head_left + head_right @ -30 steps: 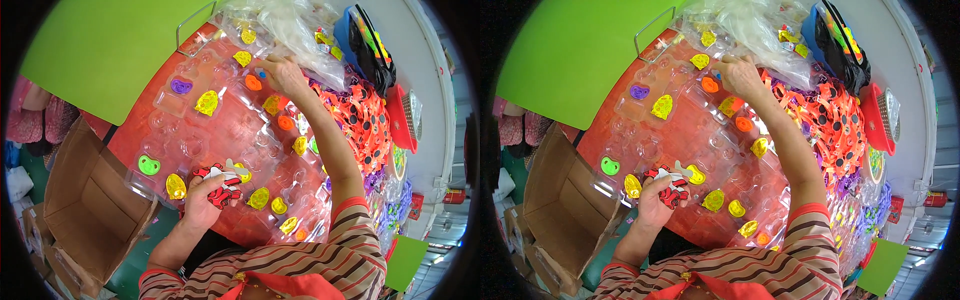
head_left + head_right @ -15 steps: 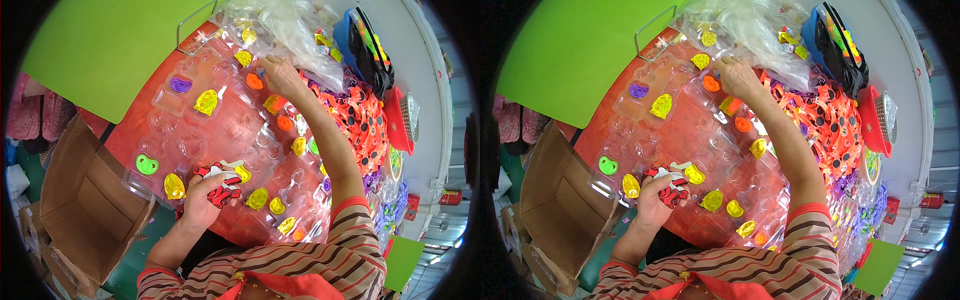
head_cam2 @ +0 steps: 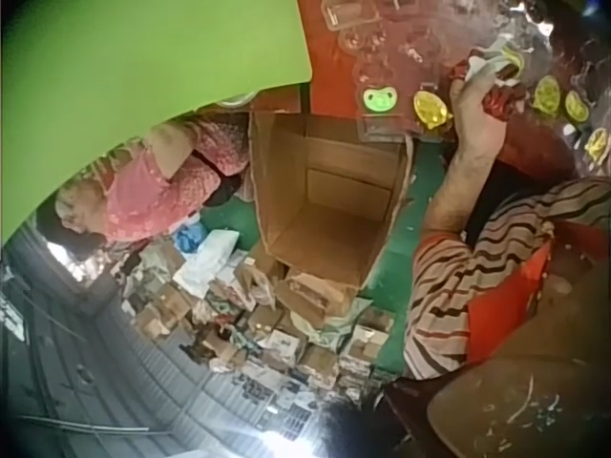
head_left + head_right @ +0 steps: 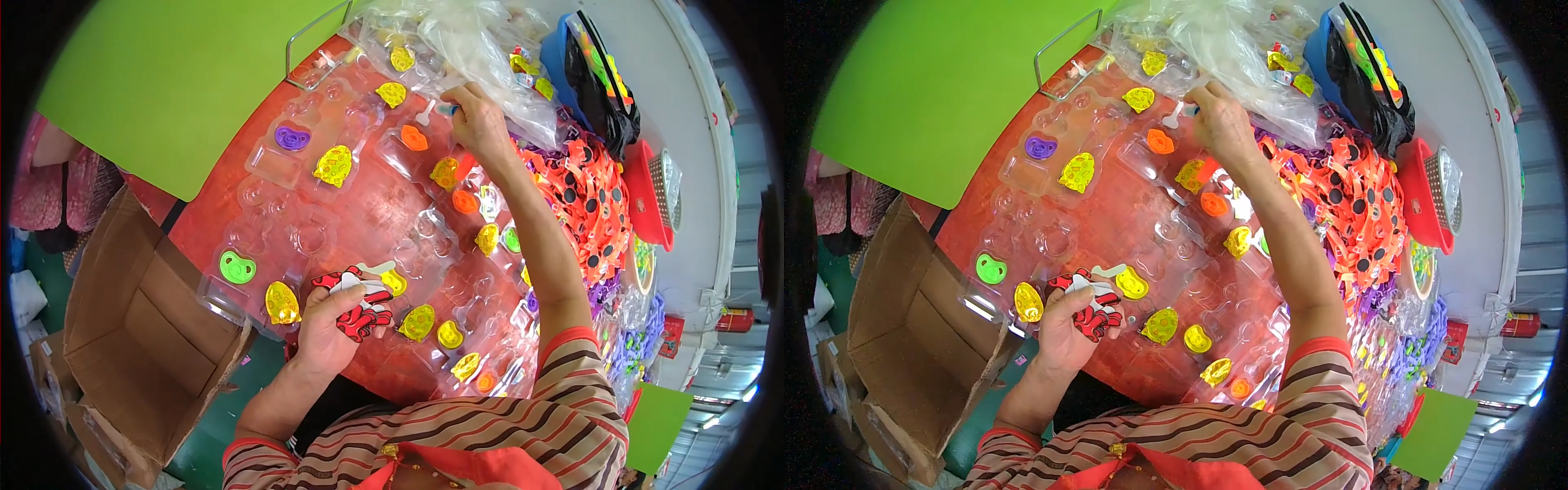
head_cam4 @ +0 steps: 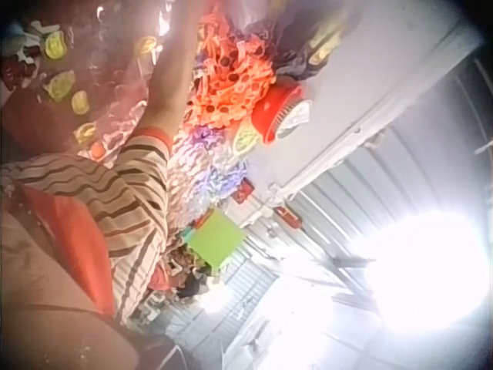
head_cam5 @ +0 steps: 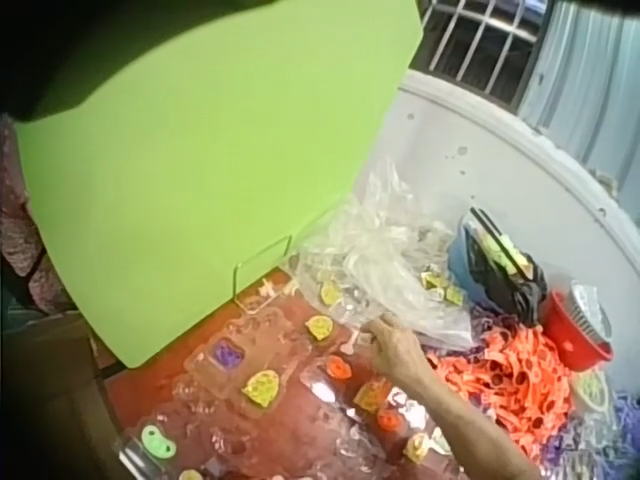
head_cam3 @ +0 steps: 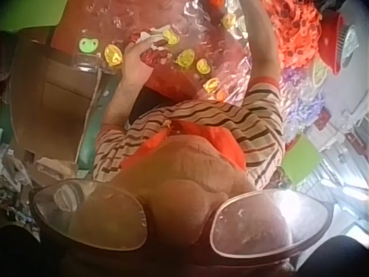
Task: Assembling small plastic toy components into a blister pack or mold on a workbench.
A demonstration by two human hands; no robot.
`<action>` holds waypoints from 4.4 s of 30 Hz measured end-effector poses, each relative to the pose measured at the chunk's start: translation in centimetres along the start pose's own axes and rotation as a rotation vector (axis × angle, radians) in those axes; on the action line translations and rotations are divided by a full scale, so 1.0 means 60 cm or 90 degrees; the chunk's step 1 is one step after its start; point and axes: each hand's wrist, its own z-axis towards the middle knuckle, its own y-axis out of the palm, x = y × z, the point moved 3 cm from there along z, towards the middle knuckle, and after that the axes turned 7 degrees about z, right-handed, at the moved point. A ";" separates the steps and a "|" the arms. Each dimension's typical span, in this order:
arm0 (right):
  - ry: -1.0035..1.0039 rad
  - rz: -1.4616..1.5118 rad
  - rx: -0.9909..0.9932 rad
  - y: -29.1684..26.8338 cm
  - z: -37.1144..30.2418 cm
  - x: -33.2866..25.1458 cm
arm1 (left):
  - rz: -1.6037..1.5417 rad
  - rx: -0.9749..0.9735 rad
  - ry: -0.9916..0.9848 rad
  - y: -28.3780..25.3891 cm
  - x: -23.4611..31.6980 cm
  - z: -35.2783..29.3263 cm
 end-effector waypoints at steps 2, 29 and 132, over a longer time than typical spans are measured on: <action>0.005 0.031 0.028 0.005 0.001 -0.006 | 0.001 -0.001 0.004 0.002 0.000 0.000; 0.063 0.109 -0.108 -0.021 -0.038 -0.064 | 0.016 0.075 0.013 0.017 -0.002 0.005; 0.214 0.817 -0.336 0.023 0.012 -0.134 | 0.259 0.009 -0.023 0.082 0.140 0.116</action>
